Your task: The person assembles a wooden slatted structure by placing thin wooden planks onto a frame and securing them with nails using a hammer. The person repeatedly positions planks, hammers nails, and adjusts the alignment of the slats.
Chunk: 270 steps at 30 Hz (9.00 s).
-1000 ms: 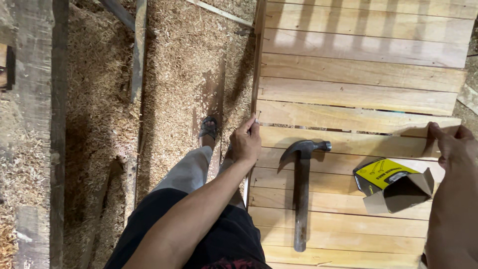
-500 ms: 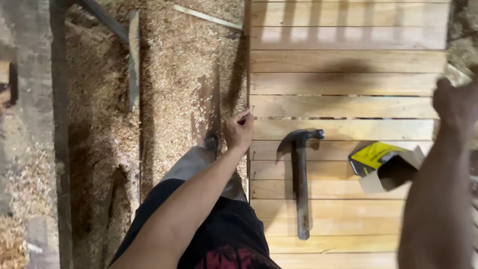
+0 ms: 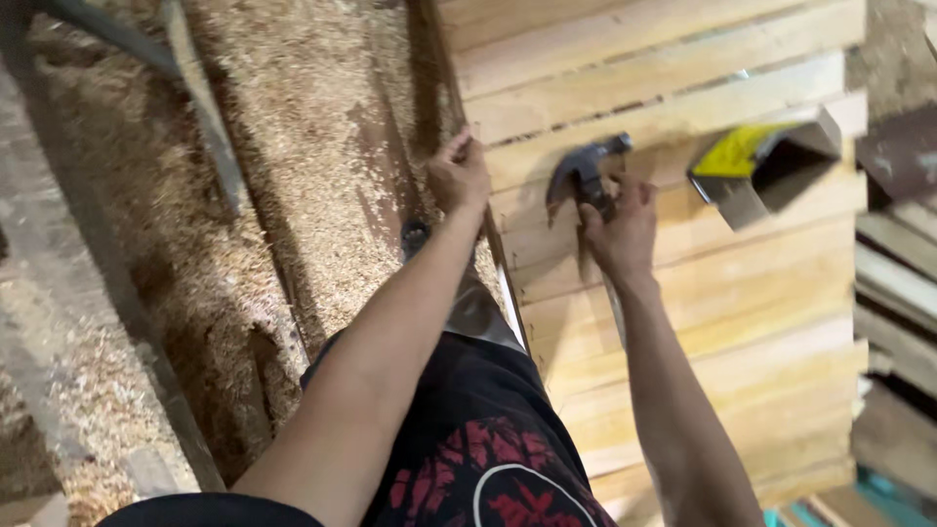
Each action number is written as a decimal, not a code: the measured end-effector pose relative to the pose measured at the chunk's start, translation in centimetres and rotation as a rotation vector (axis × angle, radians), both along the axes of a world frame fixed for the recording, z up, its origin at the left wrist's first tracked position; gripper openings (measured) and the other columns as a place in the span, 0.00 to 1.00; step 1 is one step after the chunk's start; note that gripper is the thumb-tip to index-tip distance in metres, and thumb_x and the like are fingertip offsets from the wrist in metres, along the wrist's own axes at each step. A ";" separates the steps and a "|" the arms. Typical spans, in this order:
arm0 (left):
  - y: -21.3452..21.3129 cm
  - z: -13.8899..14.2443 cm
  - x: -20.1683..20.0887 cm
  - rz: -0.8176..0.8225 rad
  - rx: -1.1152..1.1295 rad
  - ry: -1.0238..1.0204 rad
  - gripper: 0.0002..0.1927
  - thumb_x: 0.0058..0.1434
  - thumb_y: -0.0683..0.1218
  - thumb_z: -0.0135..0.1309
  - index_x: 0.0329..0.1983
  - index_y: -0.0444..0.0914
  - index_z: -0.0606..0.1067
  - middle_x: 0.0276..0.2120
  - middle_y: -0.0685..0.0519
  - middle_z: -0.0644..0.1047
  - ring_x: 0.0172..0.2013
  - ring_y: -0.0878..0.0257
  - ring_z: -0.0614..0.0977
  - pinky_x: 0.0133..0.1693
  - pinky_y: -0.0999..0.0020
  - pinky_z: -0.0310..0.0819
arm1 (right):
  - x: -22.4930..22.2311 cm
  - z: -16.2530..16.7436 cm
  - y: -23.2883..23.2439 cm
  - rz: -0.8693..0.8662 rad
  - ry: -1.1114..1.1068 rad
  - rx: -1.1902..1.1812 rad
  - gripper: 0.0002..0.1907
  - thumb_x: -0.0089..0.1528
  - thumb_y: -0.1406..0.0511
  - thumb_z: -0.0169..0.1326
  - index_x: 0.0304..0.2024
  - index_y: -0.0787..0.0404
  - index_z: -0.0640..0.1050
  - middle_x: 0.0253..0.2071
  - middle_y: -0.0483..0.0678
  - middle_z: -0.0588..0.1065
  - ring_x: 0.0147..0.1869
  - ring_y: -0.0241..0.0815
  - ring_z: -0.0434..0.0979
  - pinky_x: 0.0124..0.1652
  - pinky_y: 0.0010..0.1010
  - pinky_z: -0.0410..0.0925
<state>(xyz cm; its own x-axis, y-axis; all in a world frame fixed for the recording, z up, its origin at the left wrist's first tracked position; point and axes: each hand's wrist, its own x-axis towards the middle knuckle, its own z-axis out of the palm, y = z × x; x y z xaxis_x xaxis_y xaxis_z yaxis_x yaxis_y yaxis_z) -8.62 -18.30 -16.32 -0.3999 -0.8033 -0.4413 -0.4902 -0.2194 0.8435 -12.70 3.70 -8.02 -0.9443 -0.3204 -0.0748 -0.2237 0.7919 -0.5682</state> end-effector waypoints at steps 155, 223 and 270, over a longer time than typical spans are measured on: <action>9.5 -1.6 2.2 0.136 -0.283 0.067 0.22 0.71 0.48 0.47 0.65 0.35 0.72 0.61 0.39 0.76 0.59 0.51 0.79 0.58 0.62 0.75 | -10.3 -3.9 5.4 0.071 0.219 0.299 0.30 0.65 0.53 0.52 0.71 0.37 0.69 0.81 0.45 0.51 0.83 0.54 0.42 0.74 0.58 0.36; 9.9 -1.0 2.2 0.194 -0.289 0.041 0.20 0.71 0.49 0.49 0.64 0.42 0.75 0.60 0.45 0.78 0.59 0.50 0.81 0.58 0.62 0.75 | -9.9 -4.1 4.5 0.096 0.243 0.249 0.25 0.68 0.57 0.52 0.68 0.42 0.75 0.78 0.45 0.60 0.83 0.56 0.46 0.74 0.60 0.36; 5.4 1.4 3.9 0.016 0.024 -0.072 0.14 0.64 0.54 0.55 0.49 0.47 0.83 0.55 0.56 0.80 0.51 0.58 0.82 0.53 0.64 0.75 | 5.4 1.6 3.2 0.122 -0.140 -0.292 0.13 0.70 0.59 0.51 0.51 0.61 0.72 0.31 0.48 0.72 0.33 0.44 0.72 0.33 0.37 0.66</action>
